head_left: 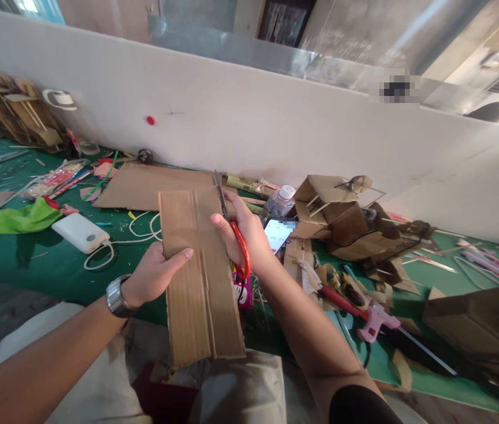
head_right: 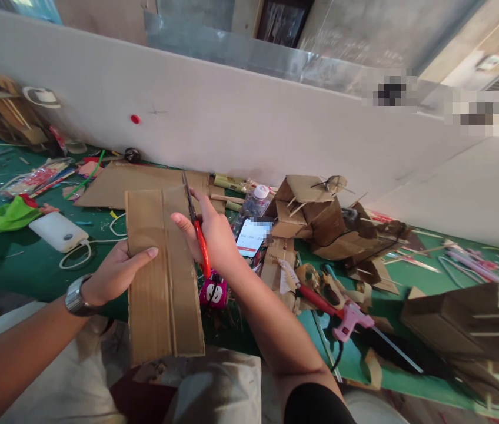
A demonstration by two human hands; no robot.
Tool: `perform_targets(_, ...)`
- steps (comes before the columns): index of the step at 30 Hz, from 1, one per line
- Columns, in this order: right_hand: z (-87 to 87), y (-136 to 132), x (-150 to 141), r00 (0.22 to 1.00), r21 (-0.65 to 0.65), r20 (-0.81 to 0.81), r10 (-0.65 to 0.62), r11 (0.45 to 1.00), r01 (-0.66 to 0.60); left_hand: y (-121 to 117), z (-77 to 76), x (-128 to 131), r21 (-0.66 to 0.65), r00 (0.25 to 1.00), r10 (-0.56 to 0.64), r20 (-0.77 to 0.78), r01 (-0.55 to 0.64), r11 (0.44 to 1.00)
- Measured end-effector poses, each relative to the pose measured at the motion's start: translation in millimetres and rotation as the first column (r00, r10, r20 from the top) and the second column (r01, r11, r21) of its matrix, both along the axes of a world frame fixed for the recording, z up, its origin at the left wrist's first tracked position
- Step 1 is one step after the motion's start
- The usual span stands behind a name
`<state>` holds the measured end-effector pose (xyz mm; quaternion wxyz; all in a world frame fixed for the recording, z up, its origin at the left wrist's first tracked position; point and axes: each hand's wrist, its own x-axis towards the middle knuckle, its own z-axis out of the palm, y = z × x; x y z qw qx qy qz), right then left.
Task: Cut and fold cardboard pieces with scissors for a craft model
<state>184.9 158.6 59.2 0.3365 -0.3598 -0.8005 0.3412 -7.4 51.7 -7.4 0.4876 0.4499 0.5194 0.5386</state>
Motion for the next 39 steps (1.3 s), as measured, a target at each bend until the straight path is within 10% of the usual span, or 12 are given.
perform_targets(39,7.2,5.9,13.4,0.995,0.019,-0.093,-0.026,0.999,0.028,-2.6,7.6,1.2,-0.018,1.000,-0.003,-0.004,0.003,1.000)
